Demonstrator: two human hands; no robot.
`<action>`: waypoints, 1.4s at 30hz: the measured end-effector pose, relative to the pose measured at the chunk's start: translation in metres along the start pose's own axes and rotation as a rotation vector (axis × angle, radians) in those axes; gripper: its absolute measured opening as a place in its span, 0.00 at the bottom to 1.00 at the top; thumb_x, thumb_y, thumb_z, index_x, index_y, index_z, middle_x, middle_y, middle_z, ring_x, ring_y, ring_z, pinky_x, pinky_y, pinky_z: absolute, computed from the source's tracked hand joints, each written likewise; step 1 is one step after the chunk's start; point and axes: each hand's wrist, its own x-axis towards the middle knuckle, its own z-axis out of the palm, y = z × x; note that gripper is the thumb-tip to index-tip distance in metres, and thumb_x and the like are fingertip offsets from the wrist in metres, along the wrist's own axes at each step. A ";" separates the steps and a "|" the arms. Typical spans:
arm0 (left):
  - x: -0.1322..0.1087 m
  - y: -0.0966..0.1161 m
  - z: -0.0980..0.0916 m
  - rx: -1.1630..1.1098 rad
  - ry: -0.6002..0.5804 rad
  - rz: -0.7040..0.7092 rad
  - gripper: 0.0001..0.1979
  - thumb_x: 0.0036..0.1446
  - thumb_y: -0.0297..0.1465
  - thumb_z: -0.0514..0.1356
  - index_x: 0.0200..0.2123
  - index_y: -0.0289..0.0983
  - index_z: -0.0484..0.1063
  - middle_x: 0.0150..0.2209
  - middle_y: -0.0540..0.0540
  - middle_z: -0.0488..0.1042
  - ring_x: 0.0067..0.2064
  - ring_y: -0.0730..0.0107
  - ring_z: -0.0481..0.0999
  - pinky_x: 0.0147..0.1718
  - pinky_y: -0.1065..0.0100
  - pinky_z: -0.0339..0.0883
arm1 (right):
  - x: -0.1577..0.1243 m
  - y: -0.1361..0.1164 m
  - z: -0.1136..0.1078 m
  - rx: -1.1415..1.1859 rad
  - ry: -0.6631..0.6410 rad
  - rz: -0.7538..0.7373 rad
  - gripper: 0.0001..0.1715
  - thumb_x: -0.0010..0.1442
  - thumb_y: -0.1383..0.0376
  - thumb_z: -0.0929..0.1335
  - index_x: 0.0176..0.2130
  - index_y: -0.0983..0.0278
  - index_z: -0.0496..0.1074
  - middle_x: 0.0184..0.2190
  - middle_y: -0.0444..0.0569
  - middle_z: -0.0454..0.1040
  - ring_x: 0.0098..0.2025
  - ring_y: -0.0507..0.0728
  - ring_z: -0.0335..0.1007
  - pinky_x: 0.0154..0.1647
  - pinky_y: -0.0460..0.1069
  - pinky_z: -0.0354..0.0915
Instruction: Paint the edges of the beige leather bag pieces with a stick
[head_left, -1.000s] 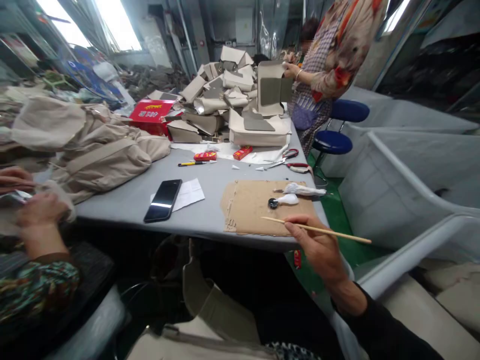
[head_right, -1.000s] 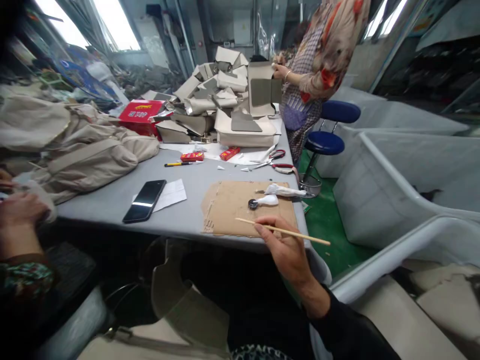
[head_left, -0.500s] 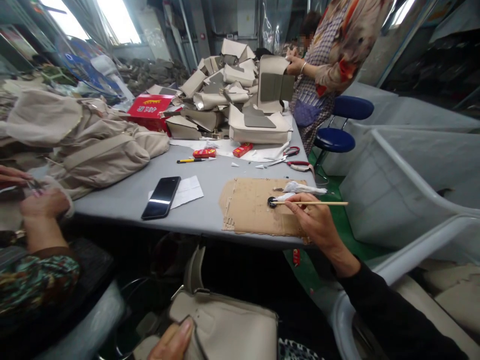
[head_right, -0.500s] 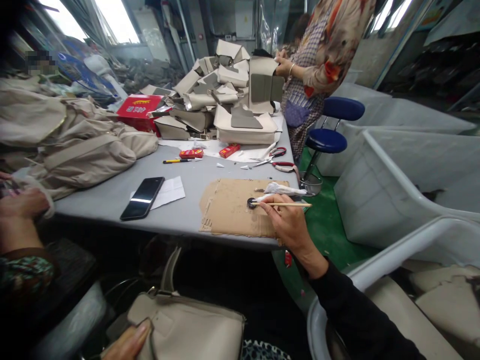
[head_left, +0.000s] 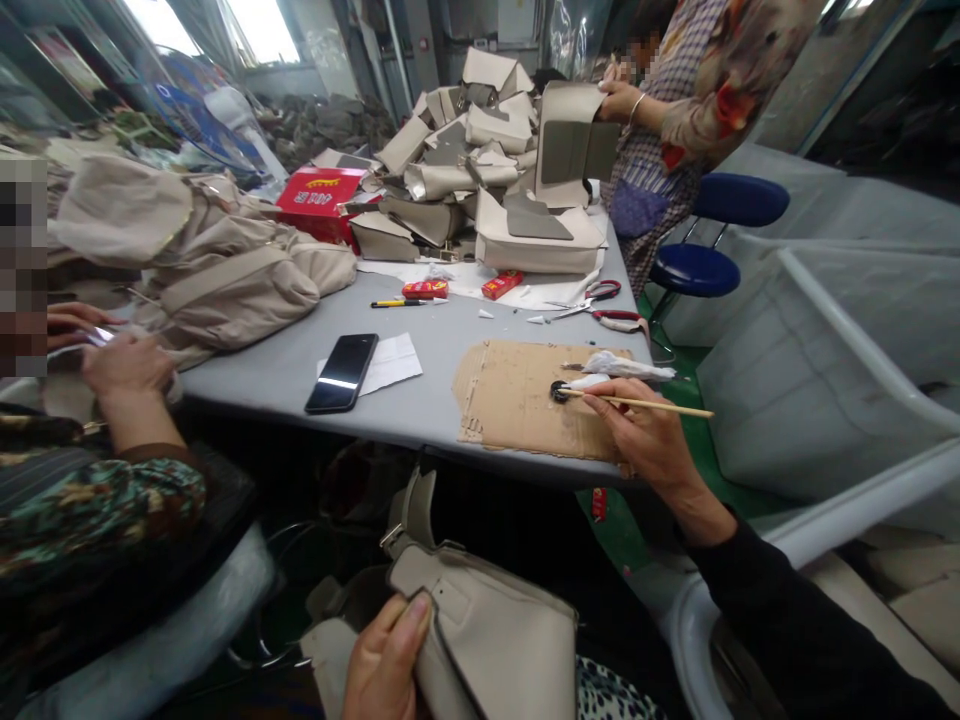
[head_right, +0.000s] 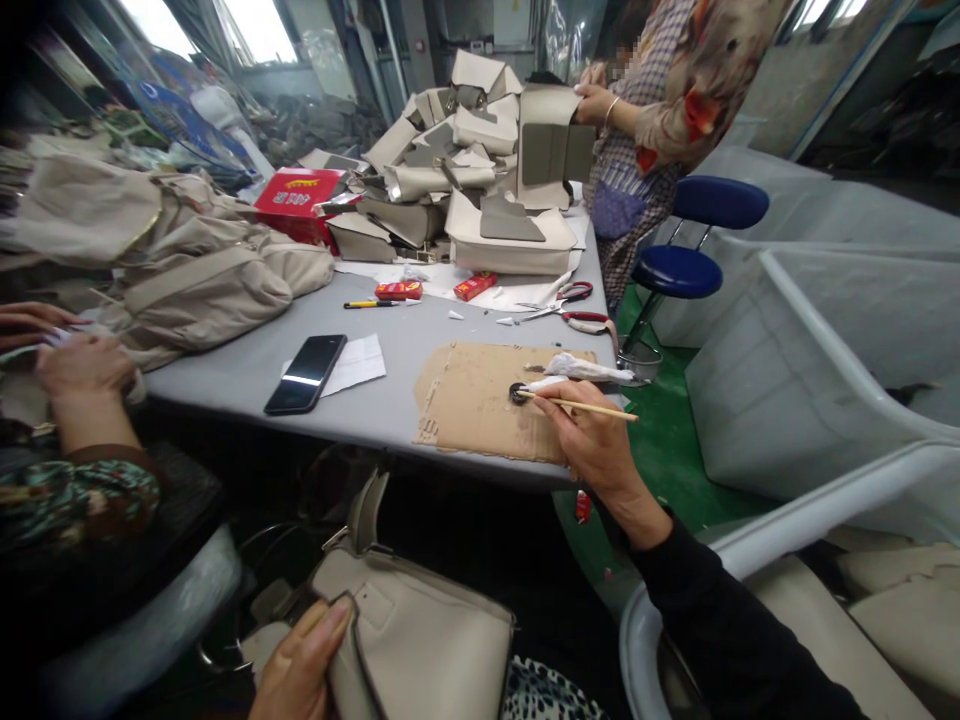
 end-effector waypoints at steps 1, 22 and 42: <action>0.001 -0.001 -0.001 -0.022 -0.018 -0.013 0.16 0.44 0.41 0.73 0.19 0.42 0.70 0.18 0.51 0.68 0.24 0.63 0.70 0.22 0.67 0.65 | 0.000 0.000 0.000 0.003 0.000 0.000 0.10 0.68 0.58 0.69 0.42 0.59 0.79 0.39 0.50 0.81 0.42 0.62 0.75 0.46 0.56 0.69; 0.000 -0.008 0.001 -0.115 -0.266 -0.008 0.17 0.56 0.44 0.69 0.31 0.35 0.78 0.26 0.50 0.72 0.27 0.76 0.65 0.27 0.75 0.61 | -0.050 -0.094 -0.003 0.649 -0.372 -0.080 0.13 0.64 0.70 0.72 0.45 0.53 0.80 0.40 0.49 0.82 0.43 0.62 0.78 0.44 0.57 0.72; 0.005 0.007 0.005 0.031 -0.343 -0.082 0.21 0.54 0.49 0.68 0.30 0.36 0.73 0.23 0.51 0.68 0.23 0.76 0.63 0.22 0.75 0.55 | -0.045 -0.093 0.005 0.512 -0.417 -0.300 0.12 0.64 0.74 0.71 0.46 0.60 0.76 0.40 0.48 0.81 0.42 0.56 0.77 0.44 0.52 0.71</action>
